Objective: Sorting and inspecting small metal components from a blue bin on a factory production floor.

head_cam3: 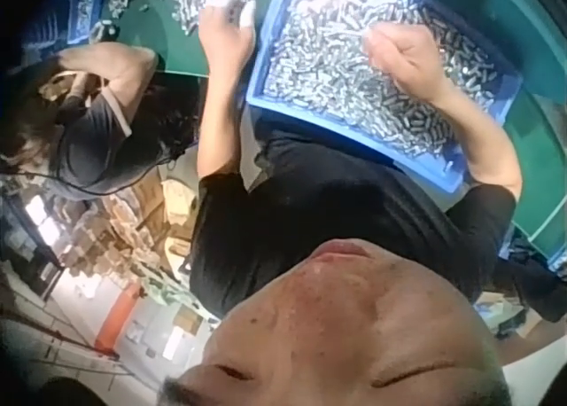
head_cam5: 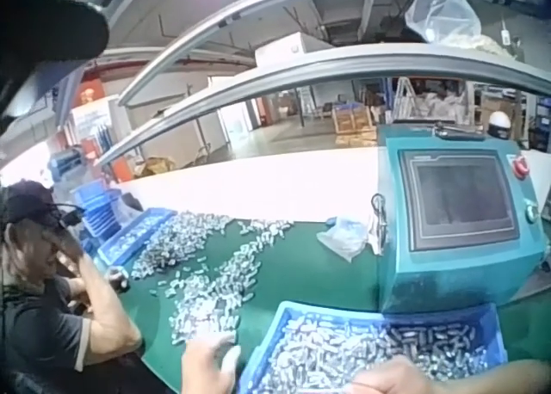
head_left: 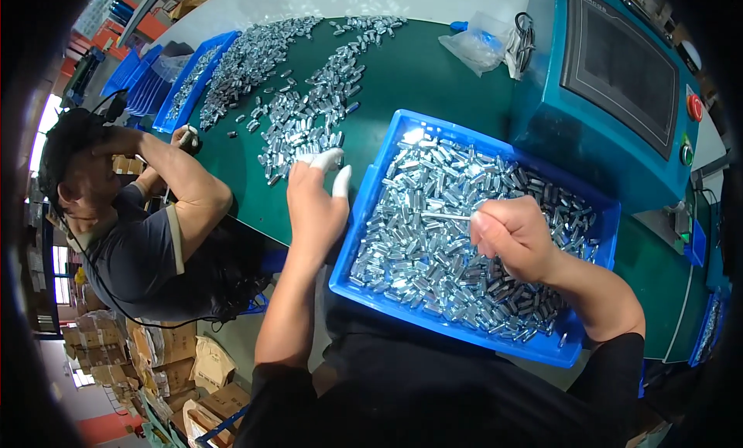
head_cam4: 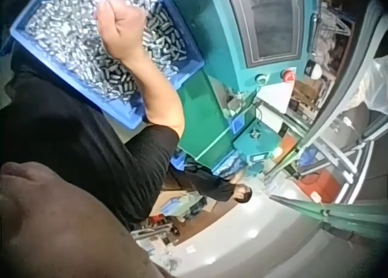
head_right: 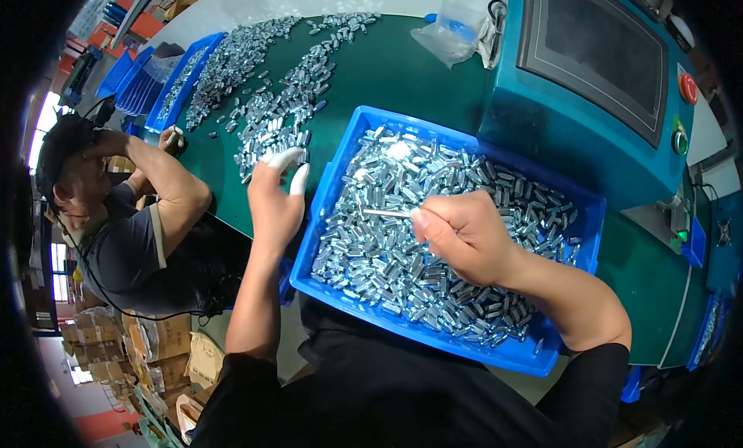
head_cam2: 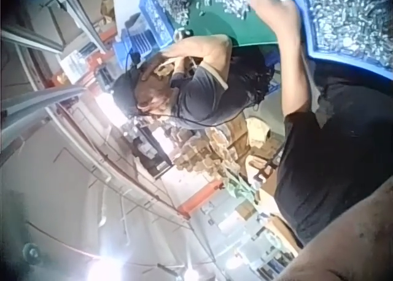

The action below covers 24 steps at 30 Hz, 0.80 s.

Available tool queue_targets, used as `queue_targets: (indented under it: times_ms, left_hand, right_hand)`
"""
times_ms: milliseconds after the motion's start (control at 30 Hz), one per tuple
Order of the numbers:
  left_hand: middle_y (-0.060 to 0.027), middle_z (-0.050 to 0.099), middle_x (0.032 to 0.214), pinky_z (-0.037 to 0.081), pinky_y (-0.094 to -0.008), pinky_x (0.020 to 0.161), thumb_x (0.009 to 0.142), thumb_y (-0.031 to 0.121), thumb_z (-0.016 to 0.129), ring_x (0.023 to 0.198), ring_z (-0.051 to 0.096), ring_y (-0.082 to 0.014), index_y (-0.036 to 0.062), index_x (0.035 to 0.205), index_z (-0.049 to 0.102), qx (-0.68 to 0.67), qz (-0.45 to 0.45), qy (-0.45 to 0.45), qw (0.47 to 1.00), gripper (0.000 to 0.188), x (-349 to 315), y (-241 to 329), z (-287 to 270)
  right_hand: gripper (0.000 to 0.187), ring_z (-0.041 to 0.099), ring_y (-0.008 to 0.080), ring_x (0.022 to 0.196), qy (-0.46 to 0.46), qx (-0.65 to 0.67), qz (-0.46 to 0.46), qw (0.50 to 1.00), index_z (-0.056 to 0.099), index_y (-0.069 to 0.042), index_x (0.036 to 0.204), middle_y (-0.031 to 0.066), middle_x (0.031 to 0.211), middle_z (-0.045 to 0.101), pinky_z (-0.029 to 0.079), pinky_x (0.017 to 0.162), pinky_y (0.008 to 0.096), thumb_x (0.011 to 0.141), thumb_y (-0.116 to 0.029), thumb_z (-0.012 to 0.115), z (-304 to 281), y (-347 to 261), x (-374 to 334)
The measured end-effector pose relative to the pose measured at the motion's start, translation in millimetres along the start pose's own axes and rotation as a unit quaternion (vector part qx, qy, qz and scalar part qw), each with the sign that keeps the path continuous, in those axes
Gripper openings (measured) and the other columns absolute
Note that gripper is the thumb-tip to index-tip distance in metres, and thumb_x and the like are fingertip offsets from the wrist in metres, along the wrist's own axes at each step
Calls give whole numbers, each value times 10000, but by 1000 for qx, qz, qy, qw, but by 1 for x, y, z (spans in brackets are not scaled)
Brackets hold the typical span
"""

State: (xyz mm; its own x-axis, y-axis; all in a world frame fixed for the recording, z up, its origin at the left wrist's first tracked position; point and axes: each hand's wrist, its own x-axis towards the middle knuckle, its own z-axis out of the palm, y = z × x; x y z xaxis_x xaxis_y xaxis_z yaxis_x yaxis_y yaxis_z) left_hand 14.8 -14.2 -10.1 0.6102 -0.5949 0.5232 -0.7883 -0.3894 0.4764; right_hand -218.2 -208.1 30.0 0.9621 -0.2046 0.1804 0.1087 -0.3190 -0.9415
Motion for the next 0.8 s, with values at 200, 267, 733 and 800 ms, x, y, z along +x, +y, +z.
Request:
queue_targets:
  times_ms: [200, 267, 733, 800]
  left_hand:
    - [-146, 625, 1009, 477, -409, 833, 796, 92, 776, 952, 559, -343, 36, 998, 744, 166, 27, -68, 983, 212, 3, -23, 21]
    - [-139, 629, 1006, 485, -405, 815, 781, 52, 778, 943, 563, -339, 33, 966, 749, 98, 52, -56, 992, 189, -6, -28, 24]
    - [-88, 682, 983, 489, -323, 800, 840, 41, 761, 920, 619, -238, 48, 983, 715, -11, 24, 3, 1000, 150, -18, -20, 7]
    - [-82, 710, 1027, 509, -278, 767, 903, 37, 713, 873, 650, -167, 19, 1030, 696, -334, -190, -24, 923, 129, -25, 1, -2]
  right_hand:
    - [333, 584, 132, 509, -16, -9, 24, 1000, 609, 8, 725, 58, 576, 600, 453, 518, 278, 1003, -115, 473, 1, 6, 1]
    - [333, 588, 135, 509, -13, -6, 33, 999, 615, 6, 728, 58, 576, 603, 457, 518, 278, 1003, -119, 475, 0, 7, 2]
    - [323, 595, 135, 508, -17, -25, 31, 999, 627, -3, 740, 47, 568, 602, 456, 514, 279, 1003, -121, 483, 4, 7, 4]
    - [324, 597, 136, 511, -15, -29, 22, 999, 628, -6, 738, 47, 573, 604, 456, 515, 279, 1005, -122, 486, 1, 9, 3]
